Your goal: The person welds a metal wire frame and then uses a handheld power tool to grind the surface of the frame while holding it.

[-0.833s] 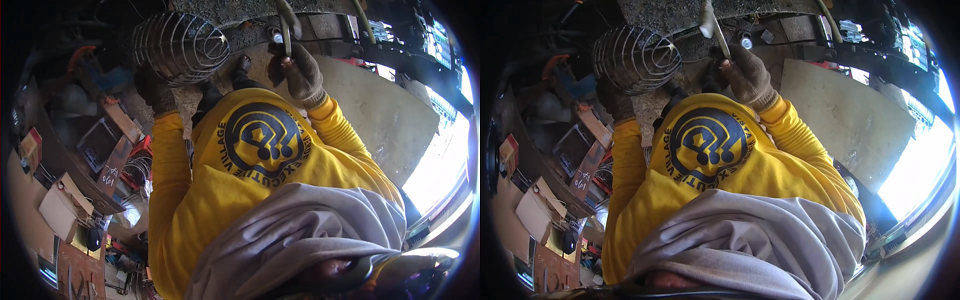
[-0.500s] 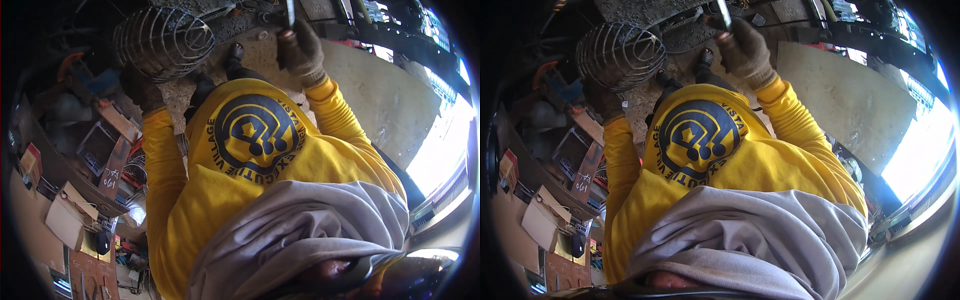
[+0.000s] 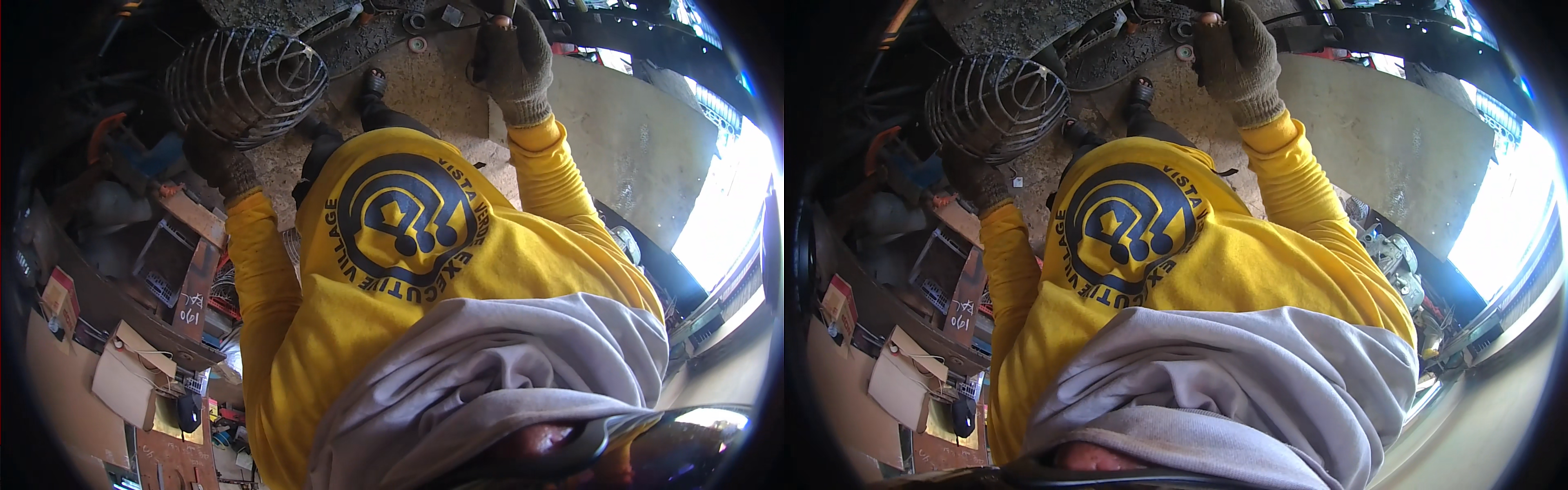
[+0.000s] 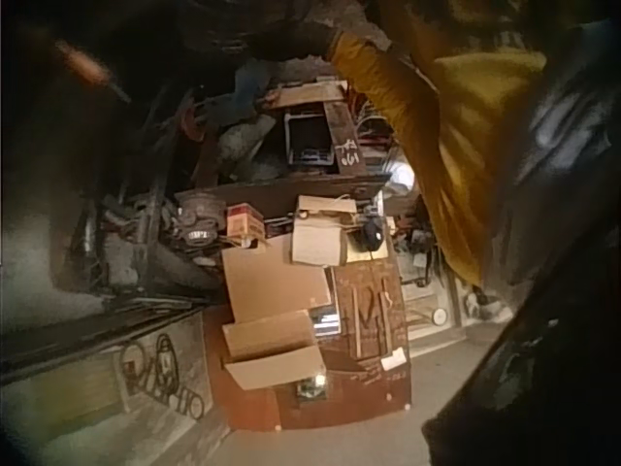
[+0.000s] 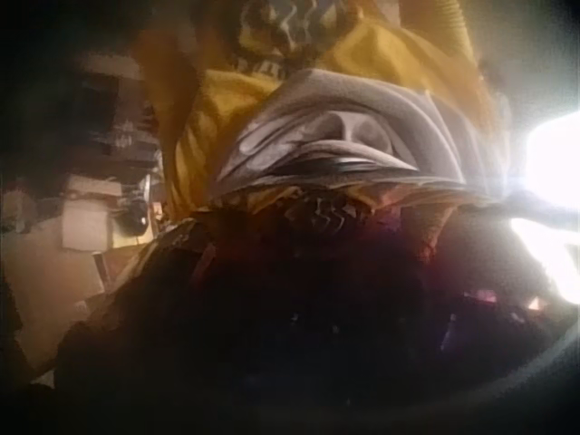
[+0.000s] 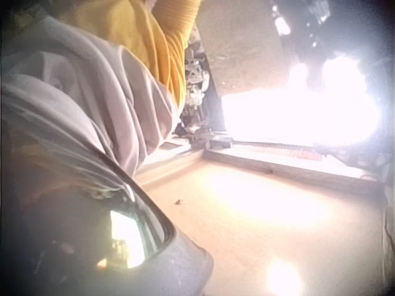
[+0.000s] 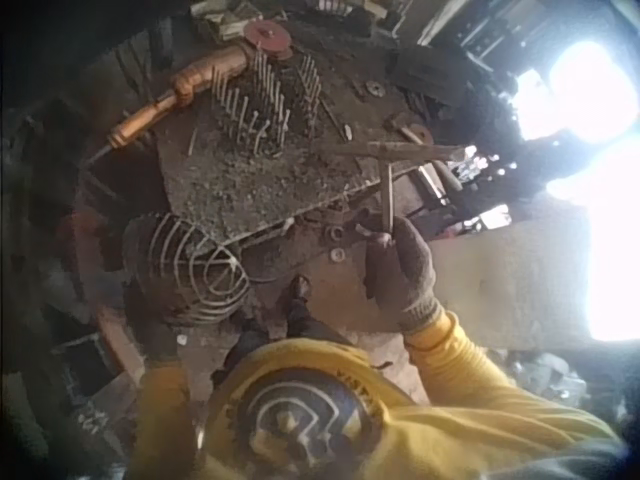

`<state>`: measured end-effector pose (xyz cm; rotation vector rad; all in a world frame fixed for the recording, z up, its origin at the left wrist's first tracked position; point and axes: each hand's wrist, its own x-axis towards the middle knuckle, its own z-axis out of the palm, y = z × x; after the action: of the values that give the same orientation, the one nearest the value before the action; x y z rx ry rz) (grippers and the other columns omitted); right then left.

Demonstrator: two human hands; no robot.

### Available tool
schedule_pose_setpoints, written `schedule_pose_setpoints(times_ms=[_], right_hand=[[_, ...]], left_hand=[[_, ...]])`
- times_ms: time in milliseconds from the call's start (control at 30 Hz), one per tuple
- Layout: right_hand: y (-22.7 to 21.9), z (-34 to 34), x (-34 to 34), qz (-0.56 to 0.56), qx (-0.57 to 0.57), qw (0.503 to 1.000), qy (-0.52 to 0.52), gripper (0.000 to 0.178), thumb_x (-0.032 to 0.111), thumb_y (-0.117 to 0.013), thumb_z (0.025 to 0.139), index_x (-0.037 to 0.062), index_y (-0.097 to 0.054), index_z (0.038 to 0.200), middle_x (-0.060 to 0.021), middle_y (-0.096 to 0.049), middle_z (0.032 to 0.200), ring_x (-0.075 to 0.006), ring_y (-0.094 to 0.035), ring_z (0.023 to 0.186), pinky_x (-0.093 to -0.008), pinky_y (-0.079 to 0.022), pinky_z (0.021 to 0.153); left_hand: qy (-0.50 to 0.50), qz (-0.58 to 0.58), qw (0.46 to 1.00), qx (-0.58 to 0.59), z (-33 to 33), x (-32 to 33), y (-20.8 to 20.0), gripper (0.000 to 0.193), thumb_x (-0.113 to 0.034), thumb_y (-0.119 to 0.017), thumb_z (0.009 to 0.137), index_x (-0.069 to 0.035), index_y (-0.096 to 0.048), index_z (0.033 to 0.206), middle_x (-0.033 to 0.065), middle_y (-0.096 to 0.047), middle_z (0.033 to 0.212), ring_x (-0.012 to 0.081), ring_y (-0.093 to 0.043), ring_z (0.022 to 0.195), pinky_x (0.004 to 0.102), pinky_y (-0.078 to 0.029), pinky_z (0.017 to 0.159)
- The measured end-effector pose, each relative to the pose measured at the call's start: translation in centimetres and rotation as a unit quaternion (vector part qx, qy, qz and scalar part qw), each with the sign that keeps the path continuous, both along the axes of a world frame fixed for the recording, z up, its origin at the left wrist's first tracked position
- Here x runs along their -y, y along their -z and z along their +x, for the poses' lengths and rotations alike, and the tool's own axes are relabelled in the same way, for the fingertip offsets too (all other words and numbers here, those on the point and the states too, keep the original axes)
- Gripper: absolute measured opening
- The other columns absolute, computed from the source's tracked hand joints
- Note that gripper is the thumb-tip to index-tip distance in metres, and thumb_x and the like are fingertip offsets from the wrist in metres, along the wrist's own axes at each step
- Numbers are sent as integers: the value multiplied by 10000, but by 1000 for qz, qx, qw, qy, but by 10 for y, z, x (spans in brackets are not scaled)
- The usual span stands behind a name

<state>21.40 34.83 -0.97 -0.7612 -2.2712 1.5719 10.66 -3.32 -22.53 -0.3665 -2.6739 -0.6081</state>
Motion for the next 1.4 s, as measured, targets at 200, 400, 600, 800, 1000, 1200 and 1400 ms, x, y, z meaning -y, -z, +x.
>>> schedule_pose_setpoints(times_ms=[200,400,600,800,1000,1200,1400], right_hand=[[22,14,21,107,-21,983,-150,205,201,-592,954,37,-608,1077,-63,-608,653,-191,-626,571,-311,-471,507],[36,4,58,168,-31,956,-238,210,190,-615,924,32,-606,1061,-141,-645,729,-322,-658,654,-380,-505,578],[17,-9,70,218,-53,948,-225,215,198,-612,927,29,-605,1059,-140,-640,713,-321,-659,636,-389,-509,570],[40,-13,74,239,98,930,-261,236,150,-626,920,38,-625,1127,-139,-675,811,-275,-684,701,-325,-521,628],[29,-6,76,230,-47,947,-218,263,169,-610,920,46,-599,1152,-182,-667,827,-339,-684,742,-388,-532,640],[18,-6,75,237,-27,943,-233,283,165,-601,918,40,-583,1172,-176,-665,853,-373,-672,786,-411,-537,674],[31,-8,81,260,65,922,-278,236,156,-590,926,39,-619,1128,-150,-665,819,-345,-674,736,-394,-533,646]], left_hand=[[-64,83,994,16,7,3,16,311,-197,-575,908,-60,-608,1185,155,-636,1131,300,-608,1049,391,-481,906],[-72,-28,997,-20,10,5,26,381,-235,-588,895,-51,-573,1229,176,-604,1219,303,-580,1120,391,-467,923],[-47,-7,998,47,8,5,26,312,-177,-612,880,-53,-592,1166,155,-631,1088,331,-602,1017,448,-485,886],[-65,-11,998,-7,9,-3,13,312,-209,-604,889,-66,-613,1166,129,-655,1097,266,-626,1029,361,-489,882],[-39,-73,995,-62,9,-3,9,282,-192,-590,894,-46,-614,1134,128,-655,1073,278,-620,1019,368,-489,871],[-57,-10,998,-6,8,5,20,262,-205,-606,878,-59,-623,1095,114,-669,1014,278,-641,947,365,-512,809],[-45,-50,996,-62,7,-9,-4,262,-214,-626,858,-62,-635,1071,117,-672,1011,282,-643,947,366,-513,812]])
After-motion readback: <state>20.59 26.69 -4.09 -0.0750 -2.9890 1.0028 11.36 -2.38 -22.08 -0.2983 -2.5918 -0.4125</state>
